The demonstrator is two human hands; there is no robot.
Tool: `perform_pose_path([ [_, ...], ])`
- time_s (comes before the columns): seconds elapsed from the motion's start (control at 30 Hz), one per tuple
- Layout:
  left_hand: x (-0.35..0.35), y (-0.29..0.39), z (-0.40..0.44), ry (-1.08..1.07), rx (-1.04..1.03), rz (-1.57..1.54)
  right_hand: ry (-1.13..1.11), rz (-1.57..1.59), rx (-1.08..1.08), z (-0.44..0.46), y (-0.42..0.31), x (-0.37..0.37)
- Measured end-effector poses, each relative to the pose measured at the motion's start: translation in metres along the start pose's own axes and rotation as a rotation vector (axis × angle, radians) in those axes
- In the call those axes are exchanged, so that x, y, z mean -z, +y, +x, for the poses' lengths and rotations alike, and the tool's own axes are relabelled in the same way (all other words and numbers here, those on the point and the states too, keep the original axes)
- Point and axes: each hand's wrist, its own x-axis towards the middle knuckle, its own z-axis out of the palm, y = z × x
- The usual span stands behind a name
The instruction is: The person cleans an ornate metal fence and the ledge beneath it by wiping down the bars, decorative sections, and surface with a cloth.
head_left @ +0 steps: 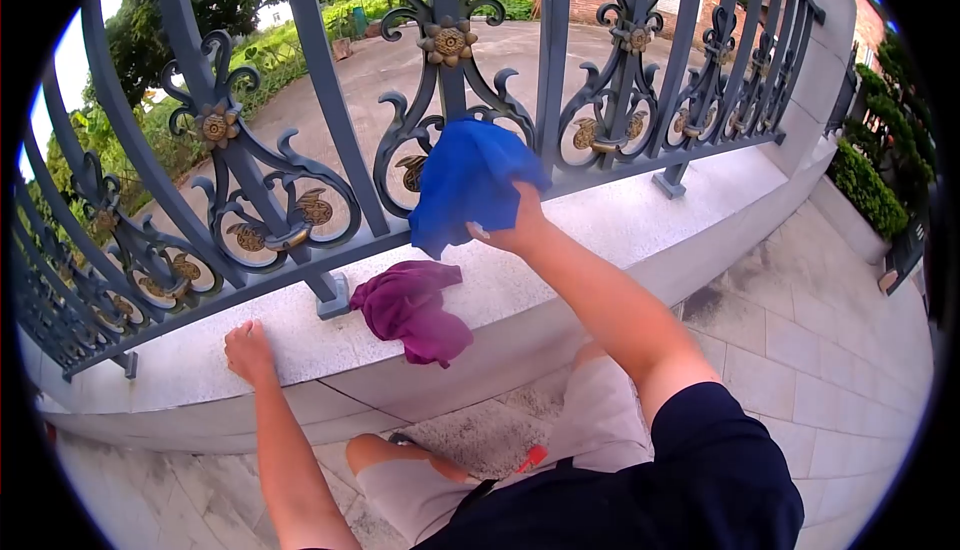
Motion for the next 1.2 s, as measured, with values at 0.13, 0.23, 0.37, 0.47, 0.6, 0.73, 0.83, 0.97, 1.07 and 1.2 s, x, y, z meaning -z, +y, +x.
perform_pose_path([
  [0.13, -0.004, 0.0, 0.0, -0.024, 0.009, -0.025, 0.154, -0.224, 0.251, 0.099, -0.017, 0.046],
  [0.23, -0.003, 0.0, 0.0, -0.011, 0.013, -0.026, 0.146, -0.4, 0.183, 0.182, -0.018, 0.046],
  [0.37, -0.013, -0.007, 0.004, 0.029, -0.018, -0.037, 0.462, -0.568, 0.312, 0.2, 0.0, 0.002],
  [0.47, -0.007, -0.003, 0.002, 0.032, -0.019, -0.052, 0.425, -0.443, 0.104, 0.135, 0.004, -0.048],
  [0.6, -0.008, -0.009, 0.0, 0.037, -0.044, -0.03, 0.278, -0.318, 0.018, 0.057, 0.002, -0.049],
  [0.73, -0.012, -0.01, 0.003, 0.045, -0.055, -0.038, -0.002, -0.064, -0.096, -0.023, -0.01, -0.033],
  [0.83, -0.014, -0.013, 0.004, 0.04, -0.066, -0.047, -0.082, -0.064, -0.016, -0.009, -0.031, 0.014],
  [0.97, -0.008, -0.004, 0.001, 0.035, -0.036, -0.023, 0.174, -0.346, 0.077, 0.043, -0.02, 0.026],
  [1.07, -0.004, 0.0, -0.001, 0.021, -0.02, -0.014, 0.115, -0.408, -0.109, 0.096, -0.005, 0.013],
  [1.2, -0.008, -0.005, 0.003, 0.009, -0.025, -0.005, 0.249, -0.416, -0.23, 0.102, -0.004, -0.03],
])
